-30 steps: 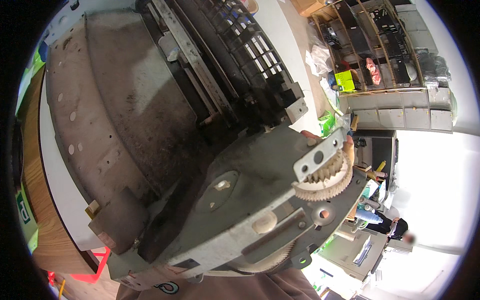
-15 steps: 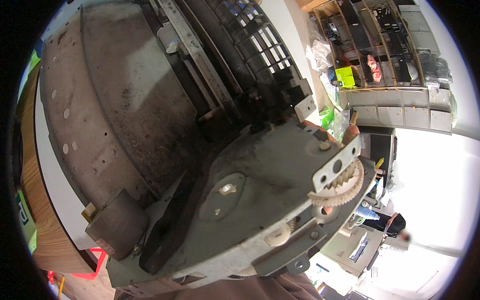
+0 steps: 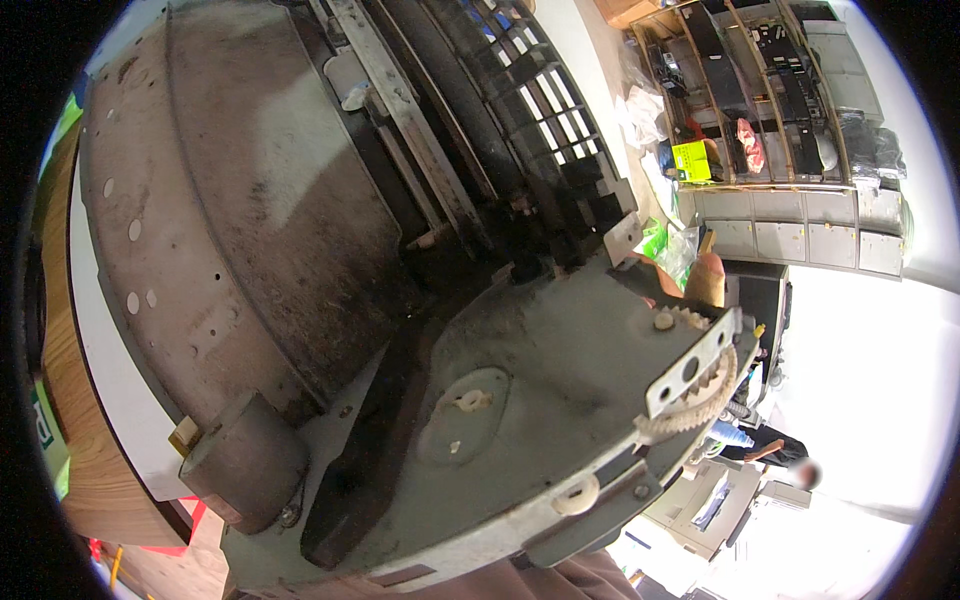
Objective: The person disassembles the internal gear and roller mechanism of a printer, using a screwdriver to remove screws and then pulling the metal chassis plates and plastic gears apart by hand.
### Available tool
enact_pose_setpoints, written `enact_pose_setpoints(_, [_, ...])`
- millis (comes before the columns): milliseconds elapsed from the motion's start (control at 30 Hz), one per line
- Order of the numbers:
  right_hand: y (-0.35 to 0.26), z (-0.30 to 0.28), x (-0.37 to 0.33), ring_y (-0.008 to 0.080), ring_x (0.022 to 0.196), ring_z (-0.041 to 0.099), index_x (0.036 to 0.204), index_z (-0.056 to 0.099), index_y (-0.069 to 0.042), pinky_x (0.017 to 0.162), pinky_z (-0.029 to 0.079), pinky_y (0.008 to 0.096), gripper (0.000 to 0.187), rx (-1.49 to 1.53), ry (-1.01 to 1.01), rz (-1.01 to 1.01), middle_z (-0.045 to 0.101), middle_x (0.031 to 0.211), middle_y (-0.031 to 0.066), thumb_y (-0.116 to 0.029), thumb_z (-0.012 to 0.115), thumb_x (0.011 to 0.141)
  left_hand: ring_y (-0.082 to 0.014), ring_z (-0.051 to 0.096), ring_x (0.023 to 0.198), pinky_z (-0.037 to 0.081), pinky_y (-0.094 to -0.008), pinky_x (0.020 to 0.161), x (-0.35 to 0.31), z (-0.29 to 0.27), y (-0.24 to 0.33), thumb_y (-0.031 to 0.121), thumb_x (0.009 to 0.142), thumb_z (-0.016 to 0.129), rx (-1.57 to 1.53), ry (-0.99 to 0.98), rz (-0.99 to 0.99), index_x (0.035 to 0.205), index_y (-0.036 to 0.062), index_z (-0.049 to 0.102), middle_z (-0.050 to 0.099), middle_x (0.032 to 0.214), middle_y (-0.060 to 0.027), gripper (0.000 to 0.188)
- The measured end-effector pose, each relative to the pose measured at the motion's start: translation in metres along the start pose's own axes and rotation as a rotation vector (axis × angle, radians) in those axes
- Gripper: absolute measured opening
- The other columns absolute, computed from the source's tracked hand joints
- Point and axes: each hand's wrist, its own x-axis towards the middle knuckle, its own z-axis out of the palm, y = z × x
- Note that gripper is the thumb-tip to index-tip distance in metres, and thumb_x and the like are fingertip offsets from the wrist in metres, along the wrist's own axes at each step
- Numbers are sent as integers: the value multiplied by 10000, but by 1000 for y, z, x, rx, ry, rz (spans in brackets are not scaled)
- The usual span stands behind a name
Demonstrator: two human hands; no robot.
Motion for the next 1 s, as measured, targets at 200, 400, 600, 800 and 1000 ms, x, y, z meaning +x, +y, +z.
enact_pose_setpoints(200, [-1, -1, 1, 309, 1198, 573, 1489, 340, -105, 943, 563, 428, 574, -6, -1, -9, 469, 1394, 257, -271, 568, 990, -371, 624, 1000, 528, -575, 932, -1, 0, 1, 10, 801, 744, -5, 0, 3, 1359, 127, 434, 551, 1133, -206, 649])
enact_pose_setpoints(400, [1, -5, -1, 310, 1197, 573, 1486, 344, -104, 942, 564, 428, 570, -12, 9, -27, 470, 1391, 256, -271, 569, 990, -377, 621, 1022, 520, -585, 946, 1, 1, 3, 6, 801, 744, -16, -10, 23, 1377, 139, 427, 543, 1155, -212, 671])
enact_pose_setpoints(600, [4, -7, -2, 310, 1196, 573, 1483, 347, -103, 940, 564, 429, 566, 24, 5, -49, 471, 1389, 256, -270, 570, 989, -384, 617, 1043, 511, -596, 960, -1, -1, 8, 2, 802, 745, -7, -4, 41, 1395, 152, 419, 534, 1177, -219, 693])
enact_pose_setpoints(800, [6, -18, -14, 311, 1195, 573, 1479, 351, -102, 939, 565, 429, 562, -41, 29, -95, 473, 1387, 255, -269, 570, 989, -390, 614, 1064, 502, -607, 975, -12, -8, 6, -1, 802, 745, -114, -15, 48, 1413, 165, 412, 526, 1200, -225, 716])
enact_pose_setpoints(1000, [27, -46, -17, 309, 1149, 595, 1435, 381, -85, 913, 576, 427, 509, -187, -82, -143, 495, 1347, 256, -248, 566, 990, -395, 611, 1082, 495, -615, 987, -1, 1, -1, -5, 802, 746, -192, -10, 42, 1428, 176, 405, 519, 1218, -230, 735])
